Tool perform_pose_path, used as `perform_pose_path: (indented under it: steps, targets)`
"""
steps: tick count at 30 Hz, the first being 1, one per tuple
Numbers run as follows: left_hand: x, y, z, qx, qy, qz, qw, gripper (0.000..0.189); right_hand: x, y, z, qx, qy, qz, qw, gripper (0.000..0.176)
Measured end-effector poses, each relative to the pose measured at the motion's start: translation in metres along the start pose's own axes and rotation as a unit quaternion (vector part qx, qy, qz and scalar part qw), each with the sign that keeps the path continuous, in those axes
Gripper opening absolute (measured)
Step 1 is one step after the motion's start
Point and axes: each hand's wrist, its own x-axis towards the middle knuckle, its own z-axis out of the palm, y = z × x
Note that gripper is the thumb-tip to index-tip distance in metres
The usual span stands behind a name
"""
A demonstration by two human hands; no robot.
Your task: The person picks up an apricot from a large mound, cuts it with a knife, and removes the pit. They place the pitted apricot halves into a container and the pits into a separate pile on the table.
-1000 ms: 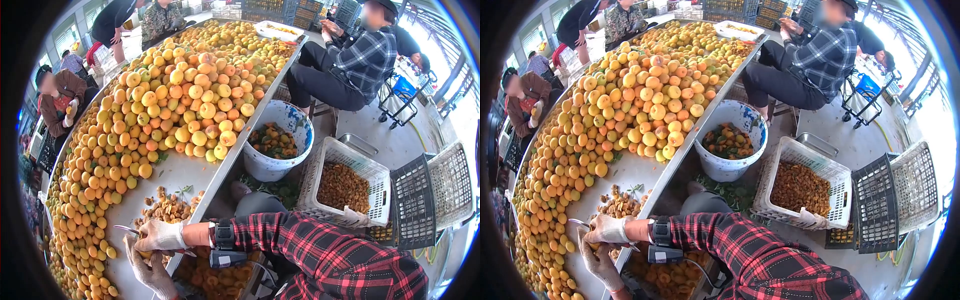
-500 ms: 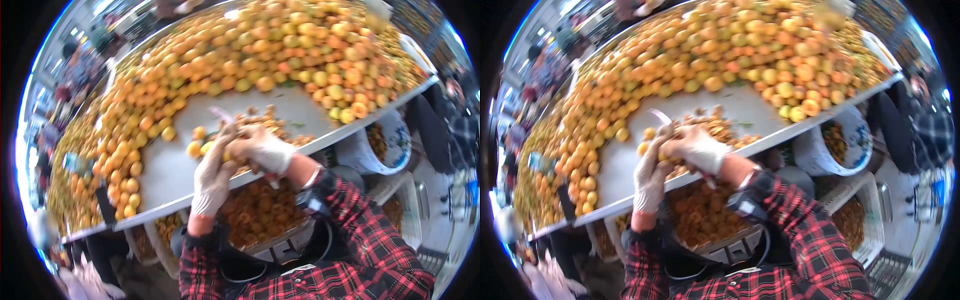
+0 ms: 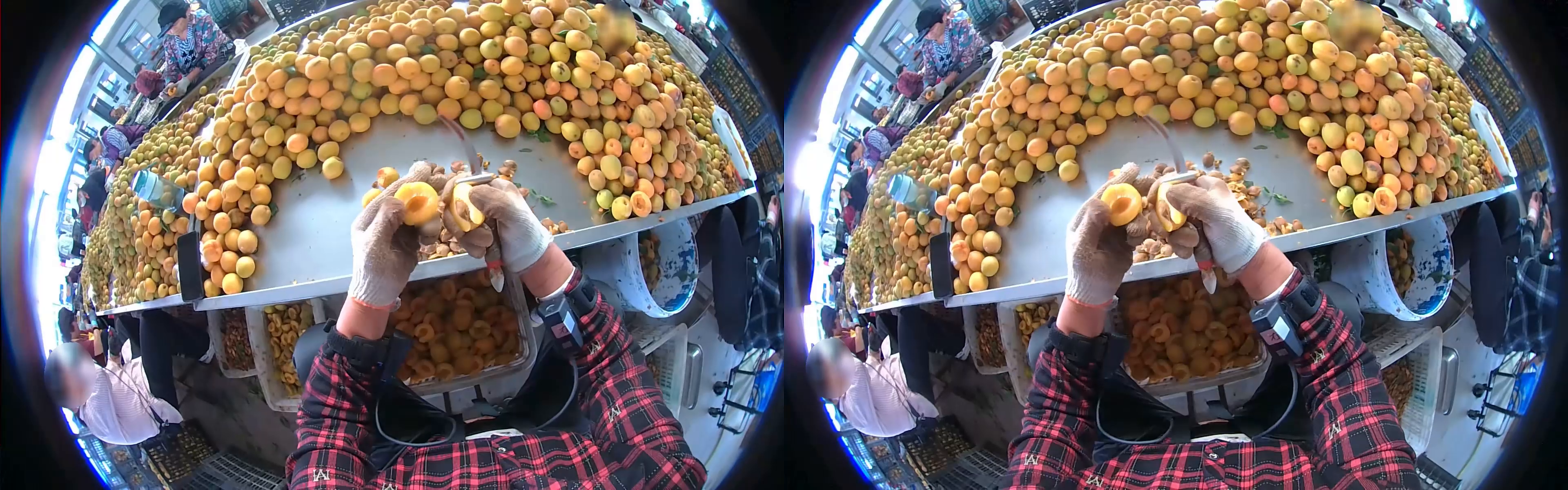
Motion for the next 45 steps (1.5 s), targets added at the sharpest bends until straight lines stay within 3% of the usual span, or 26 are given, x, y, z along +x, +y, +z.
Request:
perform_pose_path:
  steps: [4,6,7,8,10,11,13,17,19,20,23,25,26,27,28,29,30,32,34,36,37,39,40,42,43,45]
  targets:
    - [0.000,-0.003,-0.008,-0.031,0.021,0.009,0.999,0.038,0.002,-0.007,-0.003,0.004,0.042,0.022,0.999,0.028]
    - [-0.002,-0.001,-0.006,0.118,0.060,-0.055,0.990,0.032,0.002,-0.006,0.001,0.011,0.092,0.033,0.995,0.025]
    - [0.002,-0.005,-0.003,0.191,0.053,-0.018,0.980,0.029,0.003,-0.004,0.000,-0.015,0.109,0.035,0.993,0.025]
    - [0.001,-0.003,0.000,0.284,0.046,-0.040,0.957,0.031,0.004,-0.001,-0.001,-0.041,0.126,0.038,0.990,0.024]
    - [0.001,-0.011,0.007,0.420,0.015,0.052,0.906,0.032,0.008,0.003,-0.003,-0.047,0.141,0.040,0.988,0.024]
    - [0.003,-0.015,0.005,0.421,0.016,0.051,0.906,0.032,0.009,0.005,-0.004,-0.054,0.156,0.042,0.985,0.025]
    - [0.009,-0.025,-0.002,0.466,-0.048,0.214,0.857,0.031,0.012,0.008,-0.008,-0.106,0.159,0.067,0.979,0.027]
    - [0.011,-0.030,-0.016,0.440,-0.024,0.166,0.882,0.032,0.008,0.013,-0.001,-0.176,0.146,0.073,0.971,0.032]
    - [0.019,-0.029,-0.022,0.430,0.052,0.144,0.890,0.035,0.005,0.017,0.001,-0.180,0.118,0.070,0.974,0.031]
    - [0.020,-0.025,-0.026,0.377,0.090,0.061,0.920,0.034,0.005,0.015,0.000,-0.180,0.117,0.071,0.974,0.031]
    - [0.024,-0.022,-0.037,0.456,0.118,0.125,0.873,0.028,0.005,0.002,-0.004,-0.286,0.127,0.086,0.946,0.030]
    - [0.022,-0.013,-0.035,0.525,0.113,0.245,0.807,0.032,0.003,-0.012,-0.006,-0.344,0.118,0.089,0.927,0.032]
    - [0.017,-0.002,-0.032,0.525,0.112,0.245,0.808,0.032,0.001,-0.017,-0.007,-0.401,0.106,0.093,0.905,0.034]
    - [0.009,0.023,-0.014,0.503,0.063,0.033,0.861,0.034,-0.001,-0.017,-0.011,-0.413,0.117,0.129,0.894,0.032]
    - [0.001,0.042,-0.001,0.455,0.011,-0.182,0.871,0.037,-0.005,-0.021,-0.011,-0.412,0.118,0.131,0.894,0.032]
    - [-0.004,0.052,0.002,0.452,-0.054,-0.231,0.860,0.035,-0.009,-0.027,-0.010,-0.401,0.045,0.160,0.901,0.030]
    - [-0.006,0.050,-0.005,0.451,-0.054,-0.232,0.860,0.035,-0.012,-0.031,-0.011,-0.389,-0.028,0.186,0.902,0.029]
    - [-0.006,0.041,-0.023,0.471,-0.190,-0.146,0.849,0.035,-0.013,-0.023,-0.021,-0.408,-0.047,0.162,0.897,0.026]
    - [0.004,0.041,-0.033,0.490,-0.137,-0.121,0.852,0.033,-0.012,-0.027,-0.017,-0.383,0.023,0.185,0.905,0.027]
    - [0.017,0.036,-0.051,0.618,0.057,-0.056,0.782,0.038,-0.008,-0.020,-0.028,-0.343,0.041,0.159,0.925,0.028]
    - [0.022,0.029,-0.059,0.619,0.057,-0.056,0.782,0.038,-0.006,-0.021,-0.029,-0.351,0.053,0.164,0.920,0.029]
    - [0.030,0.016,-0.068,0.730,0.054,0.119,0.671,0.044,-0.005,-0.021,-0.029,-0.358,0.064,0.167,0.916,0.029]
    - [0.032,0.009,-0.069,0.730,0.053,0.119,0.670,0.044,-0.004,-0.018,-0.028,-0.351,0.063,0.152,0.922,0.029]
    - [0.036,-0.007,-0.064,0.837,0.028,0.115,0.535,0.051,-0.004,-0.011,-0.027,-0.338,0.061,0.123,0.931,0.029]
    - [0.039,-0.010,-0.061,0.843,0.008,0.046,0.536,0.055,-0.004,-0.008,-0.027,-0.327,0.070,0.127,0.934,0.028]
    - [0.045,-0.018,-0.068,0.844,-0.007,0.072,0.532,0.054,-0.002,-0.003,-0.029,-0.315,0.080,0.129,0.937,0.028]
